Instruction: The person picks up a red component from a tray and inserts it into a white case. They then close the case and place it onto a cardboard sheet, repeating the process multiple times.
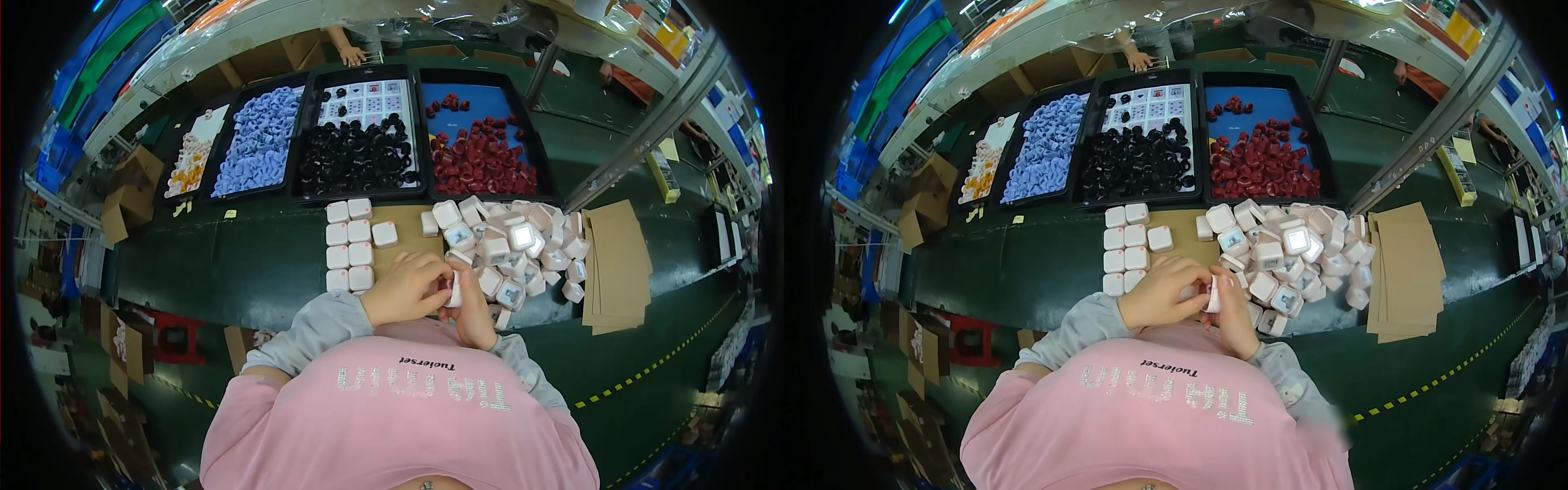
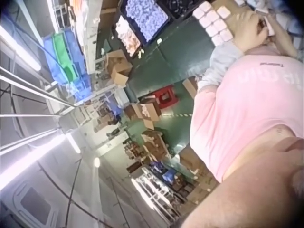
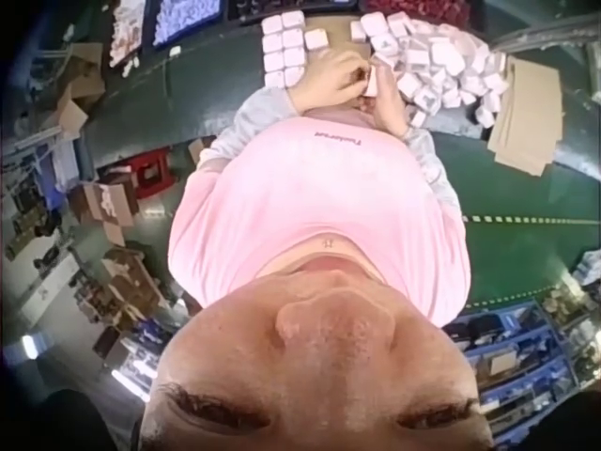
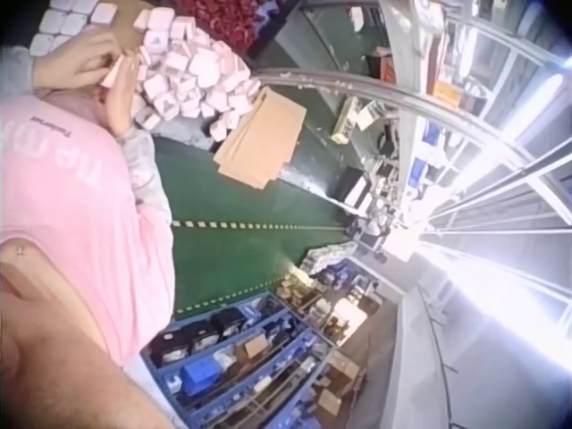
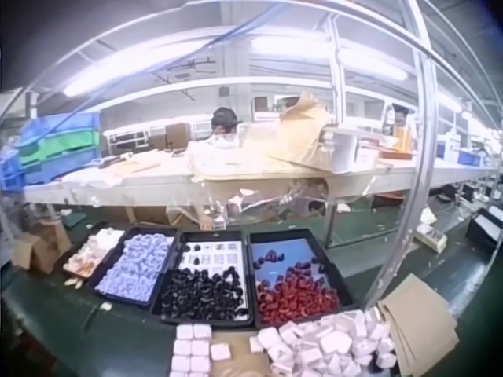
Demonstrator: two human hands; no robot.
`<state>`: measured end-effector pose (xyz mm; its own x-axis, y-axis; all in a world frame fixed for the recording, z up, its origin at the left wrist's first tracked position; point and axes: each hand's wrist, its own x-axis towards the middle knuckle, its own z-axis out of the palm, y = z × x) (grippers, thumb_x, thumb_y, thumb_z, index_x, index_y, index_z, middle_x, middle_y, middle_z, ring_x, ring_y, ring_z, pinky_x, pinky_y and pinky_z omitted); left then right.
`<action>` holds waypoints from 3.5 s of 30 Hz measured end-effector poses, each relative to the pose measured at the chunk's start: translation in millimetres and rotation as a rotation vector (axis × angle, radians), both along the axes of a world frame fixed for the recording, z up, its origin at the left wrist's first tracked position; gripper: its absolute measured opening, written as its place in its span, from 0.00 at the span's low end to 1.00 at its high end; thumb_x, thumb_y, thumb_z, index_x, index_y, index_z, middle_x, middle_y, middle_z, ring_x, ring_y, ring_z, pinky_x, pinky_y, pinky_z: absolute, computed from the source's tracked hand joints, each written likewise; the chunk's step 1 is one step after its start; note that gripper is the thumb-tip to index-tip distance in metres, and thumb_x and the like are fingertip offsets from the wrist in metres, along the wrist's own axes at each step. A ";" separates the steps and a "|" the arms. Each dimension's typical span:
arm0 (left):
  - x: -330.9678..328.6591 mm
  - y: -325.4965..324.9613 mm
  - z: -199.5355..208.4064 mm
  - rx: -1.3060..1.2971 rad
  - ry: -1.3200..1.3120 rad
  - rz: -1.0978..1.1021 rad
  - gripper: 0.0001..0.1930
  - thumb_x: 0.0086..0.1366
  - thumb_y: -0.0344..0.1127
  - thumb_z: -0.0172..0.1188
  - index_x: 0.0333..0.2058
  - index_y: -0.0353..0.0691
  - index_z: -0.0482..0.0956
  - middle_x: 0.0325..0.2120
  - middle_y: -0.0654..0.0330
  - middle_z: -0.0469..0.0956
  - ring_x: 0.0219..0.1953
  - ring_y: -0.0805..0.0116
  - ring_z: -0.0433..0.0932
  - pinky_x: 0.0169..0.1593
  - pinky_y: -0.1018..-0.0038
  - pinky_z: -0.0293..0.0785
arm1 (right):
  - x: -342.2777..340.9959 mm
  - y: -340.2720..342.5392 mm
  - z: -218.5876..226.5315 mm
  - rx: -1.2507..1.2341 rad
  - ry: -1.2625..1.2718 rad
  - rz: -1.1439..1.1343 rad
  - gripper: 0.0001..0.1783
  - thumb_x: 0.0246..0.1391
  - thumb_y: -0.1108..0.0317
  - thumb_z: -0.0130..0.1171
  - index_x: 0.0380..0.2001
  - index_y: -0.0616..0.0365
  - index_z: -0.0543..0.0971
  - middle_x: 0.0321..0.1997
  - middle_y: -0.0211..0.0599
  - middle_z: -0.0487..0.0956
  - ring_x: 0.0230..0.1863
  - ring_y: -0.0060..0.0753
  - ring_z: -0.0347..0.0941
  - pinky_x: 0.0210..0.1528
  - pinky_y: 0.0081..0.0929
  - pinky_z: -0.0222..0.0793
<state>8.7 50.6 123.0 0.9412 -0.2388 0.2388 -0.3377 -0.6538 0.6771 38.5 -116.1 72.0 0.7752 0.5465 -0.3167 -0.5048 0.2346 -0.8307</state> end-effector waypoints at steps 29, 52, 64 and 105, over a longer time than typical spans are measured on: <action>132.7 7.7 -15.1 -0.390 -0.073 0.207 0.36 0.57 0.35 0.65 0.60 0.37 0.56 0.46 0.54 0.71 0.39 0.65 0.73 0.43 0.71 0.71 | 32.2 -42.1 -12.6 -0.109 0.035 -0.321 0.26 0.66 0.44 0.34 0.53 0.52 0.66 0.36 0.32 0.72 0.26 0.23 0.67 0.22 0.19 0.58; 76.5 62.0 -132.8 -0.444 0.311 0.361 0.36 0.55 0.34 0.67 0.60 0.38 0.60 0.52 0.49 0.69 0.50 0.58 0.73 0.54 0.62 0.69 | 45.6 -192.7 -177.4 -1.104 -0.129 -0.780 0.32 0.65 0.52 0.37 0.60 0.70 0.61 0.65 0.60 0.59 0.66 0.56 0.54 0.66 0.36 0.48; 42.9 4.1 -32.2 -0.978 0.505 -0.057 0.33 0.60 0.29 0.57 0.63 0.39 0.55 0.57 0.56 0.64 0.58 0.65 0.66 0.60 0.68 0.64 | 39.1 -163.3 -130.5 -1.273 -0.301 -0.839 0.32 0.59 0.60 0.52 0.61 0.67 0.60 0.67 0.64 0.51 0.68 0.61 0.47 0.66 0.40 0.48; 11.6 12.8 -34.1 -0.020 0.079 -0.089 0.13 0.52 0.38 0.66 0.35 0.41 0.77 0.34 0.59 0.71 0.41 0.57 0.70 0.45 0.64 0.61 | 3.2 -0.7 -1.4 -0.277 -0.296 -0.053 0.21 0.68 0.52 0.35 0.52 0.54 0.68 0.31 0.27 0.71 0.25 0.13 0.65 0.21 0.13 0.60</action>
<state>20.4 63.4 88.9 0.9325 -0.3185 0.1704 -0.3392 -0.6097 0.7164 41.6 -116.8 70.6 0.8797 0.4288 -0.2056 -0.2278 0.0004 -0.9737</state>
